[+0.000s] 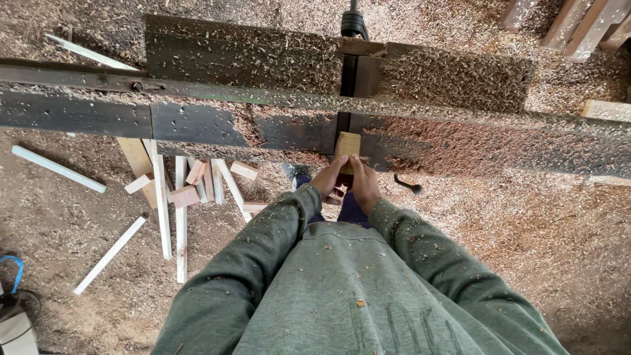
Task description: The person sands a small rectangular piece of wood by hand. They rub the wood block against a stationary sanding surface, frequently turning the block over and sanding different sides.
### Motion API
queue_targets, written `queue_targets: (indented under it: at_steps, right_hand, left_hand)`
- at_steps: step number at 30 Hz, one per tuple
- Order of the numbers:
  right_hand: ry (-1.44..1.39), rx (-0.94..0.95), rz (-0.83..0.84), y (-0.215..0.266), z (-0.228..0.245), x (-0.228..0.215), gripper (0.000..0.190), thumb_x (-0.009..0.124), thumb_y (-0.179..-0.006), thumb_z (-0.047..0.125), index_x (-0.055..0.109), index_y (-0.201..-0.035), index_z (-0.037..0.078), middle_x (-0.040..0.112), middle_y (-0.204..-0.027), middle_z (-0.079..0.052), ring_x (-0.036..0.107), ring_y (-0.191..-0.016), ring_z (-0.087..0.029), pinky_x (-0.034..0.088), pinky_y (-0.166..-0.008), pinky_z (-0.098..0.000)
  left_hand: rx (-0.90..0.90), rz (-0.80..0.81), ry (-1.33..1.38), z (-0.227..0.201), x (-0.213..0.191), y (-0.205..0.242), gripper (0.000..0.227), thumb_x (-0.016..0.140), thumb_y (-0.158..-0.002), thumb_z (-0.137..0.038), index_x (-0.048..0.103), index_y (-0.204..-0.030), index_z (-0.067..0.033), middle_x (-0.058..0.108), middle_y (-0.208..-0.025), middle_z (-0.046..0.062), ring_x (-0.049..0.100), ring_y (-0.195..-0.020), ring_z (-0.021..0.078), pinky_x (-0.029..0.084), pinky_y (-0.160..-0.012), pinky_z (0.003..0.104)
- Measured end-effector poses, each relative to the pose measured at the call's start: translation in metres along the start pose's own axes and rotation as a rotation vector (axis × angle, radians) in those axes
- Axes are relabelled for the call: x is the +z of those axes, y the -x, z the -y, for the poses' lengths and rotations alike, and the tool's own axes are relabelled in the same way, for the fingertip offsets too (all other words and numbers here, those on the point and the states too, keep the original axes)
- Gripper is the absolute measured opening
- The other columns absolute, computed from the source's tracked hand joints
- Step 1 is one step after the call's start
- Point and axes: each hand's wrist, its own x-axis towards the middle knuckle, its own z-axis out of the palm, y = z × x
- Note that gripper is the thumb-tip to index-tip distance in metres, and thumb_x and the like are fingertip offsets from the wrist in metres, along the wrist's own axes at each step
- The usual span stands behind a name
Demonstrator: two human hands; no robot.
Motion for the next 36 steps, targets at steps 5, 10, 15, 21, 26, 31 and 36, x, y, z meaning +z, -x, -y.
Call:
queue_targets:
  at_steps: [5, 10, 15, 21, 26, 31, 36]
  right_hand:
    - [0.057, 0.032, -0.022, -0.001, -0.011, 0.013, 0.058, 0.041, -0.106, 0.045, 0.071, -0.098, -0.005, 0.071, -0.075, -0.012, 0.065, -0.06, -0.017, 0.054, -0.053, -0.0316]
    - [0.074, 0.045, 0.011, -0.002, -0.013, 0.04, 0.062, 0.047, -0.107, 0.047, 0.074, -0.097, -0.008, 0.073, -0.082, -0.013, 0.066, -0.069, -0.015, 0.053, -0.064, -0.0306]
    - [-0.031, 0.161, 0.091, 0.027, 0.013, 0.065, 0.062, 0.049, -0.107, 0.049, 0.074, -0.1, -0.008, 0.071, -0.082, -0.013, 0.064, -0.071, -0.02, 0.052, -0.065, -0.0329]
    - [0.04, -0.119, 0.249, 0.086, 0.074, 0.034, 0.05, 0.054, -0.103, 0.029, 0.038, -0.135, -0.005, 0.064, -0.124, -0.021, 0.07, -0.112, -0.025, 0.062, -0.093, -0.0349]
    - [0.167, -0.805, 0.312, 0.121, 0.115, -0.004, 0.073, 0.069, -0.091, 0.035, 0.037, -0.146, 0.0, 0.052, -0.139, -0.028, 0.055, -0.133, -0.034, 0.052, -0.112, -0.0428]
    - [0.146, -1.543, 0.086, 0.115, 0.145, -0.008, 0.103, 0.096, -0.073, 0.039, 0.037, -0.15, 0.005, 0.049, -0.148, -0.025, 0.052, -0.141, -0.036, 0.049, -0.118, -0.0486]
    - [0.541, -1.4, -0.036, 0.151, 0.155, -0.068, 0.096, 0.094, -0.071, 0.035, 0.046, -0.144, -0.006, 0.048, -0.143, -0.027, 0.048, -0.136, -0.04, 0.048, -0.113, -0.0487]
  left_hand:
    - [-0.001, 0.026, -0.048, 0.006, -0.012, 0.008, 0.093, 0.029, -0.084, -0.086, 0.062, -0.117, -0.0058, 0.069, -0.098, 0.011, 0.071, -0.085, 0.0228, 0.066, -0.059, 0.034]
    - [-0.053, 0.013, 0.076, 0.022, -0.039, 0.014, 0.091, 0.036, -0.086, -0.084, 0.064, -0.12, -0.0034, 0.069, -0.1, 0.014, 0.069, -0.081, 0.0228, 0.064, -0.056, 0.034]
    - [-0.067, 0.002, 0.062, 0.039, -0.061, 0.032, 0.091, 0.034, -0.089, -0.083, 0.059, -0.127, -0.0034, 0.067, -0.105, 0.016, 0.064, -0.076, 0.0218, 0.063, -0.062, 0.037]
    - [0.427, 0.178, -0.057, 0.018, -0.059, 0.1, 0.089, 0.056, -0.089, -0.071, 0.04, -0.148, -0.0061, 0.063, -0.131, 0.018, 0.066, -0.111, 0.025, 0.061, -0.085, 0.04]
    - [1.097, 0.077, -0.507, -0.036, -0.034, 0.163, 0.11, 0.08, -0.082, -0.062, 0.028, -0.155, 0.0008, 0.051, -0.143, 0.021, 0.061, -0.129, 0.0346, 0.059, -0.106, 0.045]
    - [1.521, -0.056, -0.826, -0.078, -0.006, 0.182, 0.128, 0.089, -0.056, -0.065, 0.034, -0.147, 0.0059, 0.053, -0.138, 0.024, 0.064, -0.121, 0.0382, 0.06, -0.099, 0.045]
    - [1.769, 0.007, -0.881, -0.104, 0.025, 0.196, 0.125, 0.091, -0.061, -0.067, 0.036, -0.146, 0.0063, 0.054, -0.135, 0.023, 0.067, -0.119, 0.0387, 0.062, -0.098, 0.045]
